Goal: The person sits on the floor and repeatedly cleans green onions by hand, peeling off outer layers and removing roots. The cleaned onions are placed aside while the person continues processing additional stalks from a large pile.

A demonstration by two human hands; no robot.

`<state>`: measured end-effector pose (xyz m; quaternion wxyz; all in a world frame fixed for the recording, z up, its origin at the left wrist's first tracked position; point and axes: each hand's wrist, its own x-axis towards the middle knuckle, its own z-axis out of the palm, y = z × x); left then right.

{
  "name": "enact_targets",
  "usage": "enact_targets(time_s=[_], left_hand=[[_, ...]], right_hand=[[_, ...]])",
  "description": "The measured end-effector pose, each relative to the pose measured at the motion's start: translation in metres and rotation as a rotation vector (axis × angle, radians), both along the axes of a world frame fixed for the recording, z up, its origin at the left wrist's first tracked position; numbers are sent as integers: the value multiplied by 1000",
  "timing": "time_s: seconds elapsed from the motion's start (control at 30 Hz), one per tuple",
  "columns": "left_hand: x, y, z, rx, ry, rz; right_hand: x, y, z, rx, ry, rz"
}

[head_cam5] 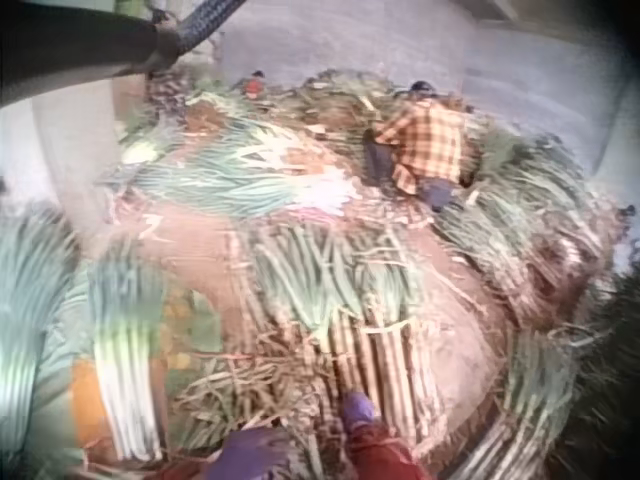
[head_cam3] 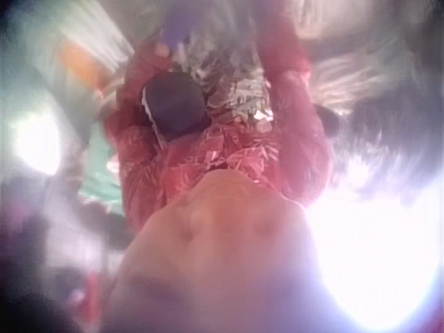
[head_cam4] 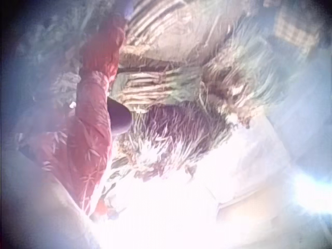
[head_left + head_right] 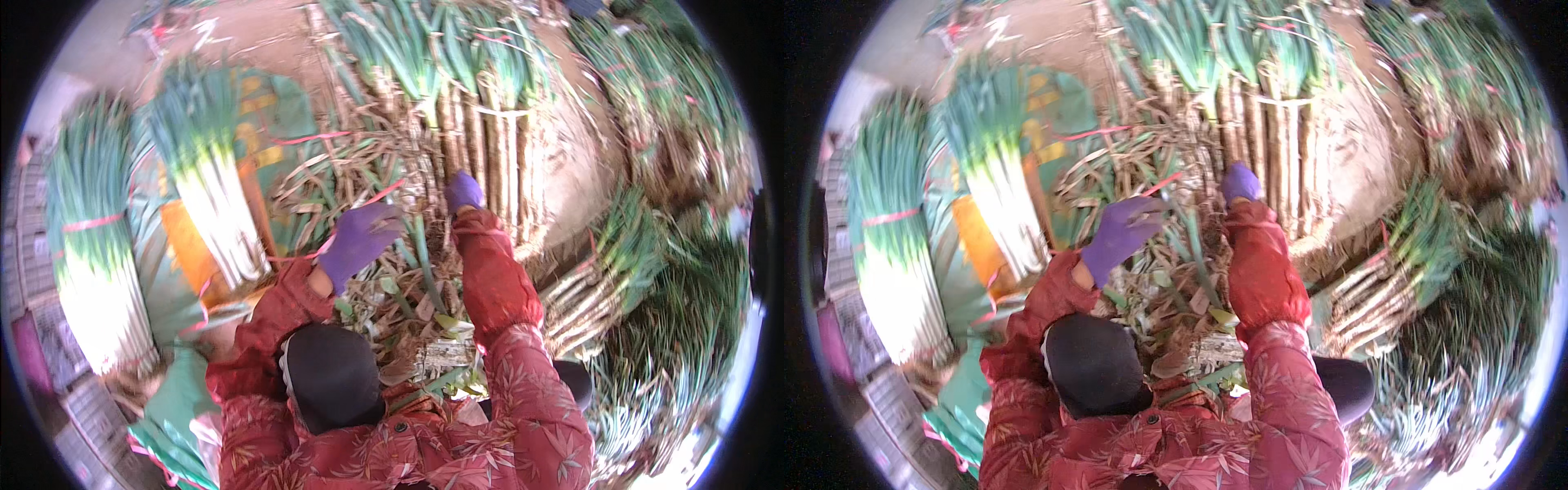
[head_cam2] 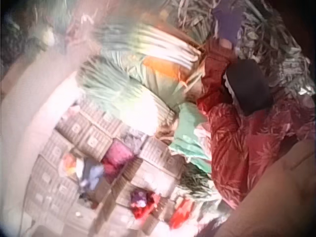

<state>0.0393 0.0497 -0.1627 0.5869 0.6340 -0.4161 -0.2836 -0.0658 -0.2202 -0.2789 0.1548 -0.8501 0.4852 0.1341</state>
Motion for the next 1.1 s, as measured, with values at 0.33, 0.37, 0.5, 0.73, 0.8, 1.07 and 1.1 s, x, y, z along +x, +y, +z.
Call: enact_targets(time_s=[0.33,0.37,0.5,0.73,0.8,1.07,1.1], left_hand=[[-23,49,-18,499,535,-278],[-32,50,-32,519,563,-267],[-38,41,-44,503,601,-254],[-11,12,-4,466,473,-142],[-8,-2,12,328,591,-82],[-11,-42,88,617,674,-301],[-22,-50,96,571,753,-284]], right_hand=[[8,29,-10,-110,-18,-121],[11,27,-10,-74,-30,-125],[-4,10,-14,54,-68,-61],[-67,-22,90,492,-668,7],[-98,33,114,391,-603,92],[-192,223,298,448,-746,-160],[-212,239,302,443,-738,-159]])
